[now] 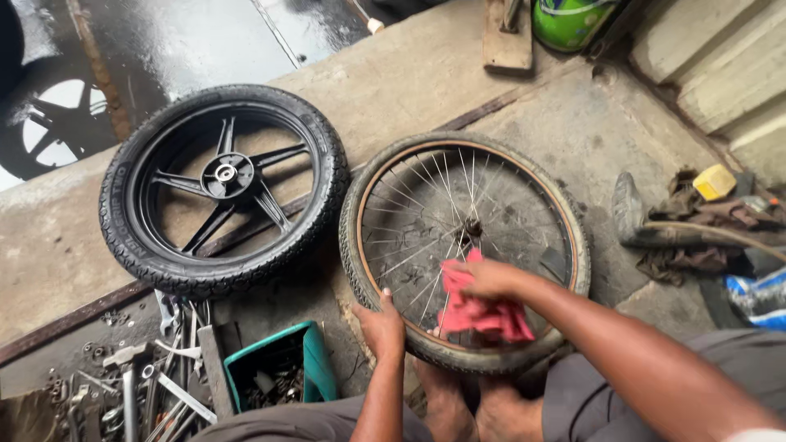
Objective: The person sits on the floor and wipes the spokes and rim of a bicycle wheel using a red cloth. They rotate the wheel periodically to clean different sections of the spokes and rim.
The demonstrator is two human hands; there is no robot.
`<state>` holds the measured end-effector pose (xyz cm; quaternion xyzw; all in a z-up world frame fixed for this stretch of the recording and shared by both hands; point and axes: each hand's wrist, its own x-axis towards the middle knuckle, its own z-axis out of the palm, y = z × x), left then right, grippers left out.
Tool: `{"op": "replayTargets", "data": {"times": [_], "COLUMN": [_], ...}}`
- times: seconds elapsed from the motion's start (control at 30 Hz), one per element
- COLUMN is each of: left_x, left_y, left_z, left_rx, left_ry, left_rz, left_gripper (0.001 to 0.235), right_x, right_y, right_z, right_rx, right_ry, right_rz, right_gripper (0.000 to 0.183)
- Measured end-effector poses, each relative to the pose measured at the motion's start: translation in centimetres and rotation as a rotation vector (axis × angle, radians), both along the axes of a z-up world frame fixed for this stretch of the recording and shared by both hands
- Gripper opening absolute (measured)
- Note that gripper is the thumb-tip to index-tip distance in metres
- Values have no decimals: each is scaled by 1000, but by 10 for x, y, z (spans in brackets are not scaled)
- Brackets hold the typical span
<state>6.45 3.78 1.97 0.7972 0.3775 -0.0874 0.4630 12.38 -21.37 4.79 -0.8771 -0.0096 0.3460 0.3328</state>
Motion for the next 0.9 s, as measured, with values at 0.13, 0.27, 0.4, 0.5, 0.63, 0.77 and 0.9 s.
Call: {"op": "replayTargets", "data": {"times": [0.13,0.27,0.4,0.5,0.63,0.77,0.9], "left_x": [-2,5,4,2,7,6,3], "left_y": [3,-2,0,1,-2,0,1], "left_z": [2,11,12,10,9,3,1], "left_rx": [-12,-28,-34,-42,-19,-41,-11], "left_ry": [45,4,28,47,-11,-4,-7], "left_rz": [22,38,35,50,53,50,45], "left_gripper": [84,83,78,78,79,76,77], "right_x": [-4,7,-9,-31,-47,-20,-6], "right_y": [-48,-46,-33,-38,-41,-35,-26], "right_z": [48,59,33,23,36,47,34], "right_rx": [-428,-527,-539,-487,-500,-480,-556], "right_ry": [-128,-449,-656,-697,-601,-101,-556], "right_rz": [-88,111,242,224,467,157,127], "right_gripper": [78,51,61,60,58,47,66]}}
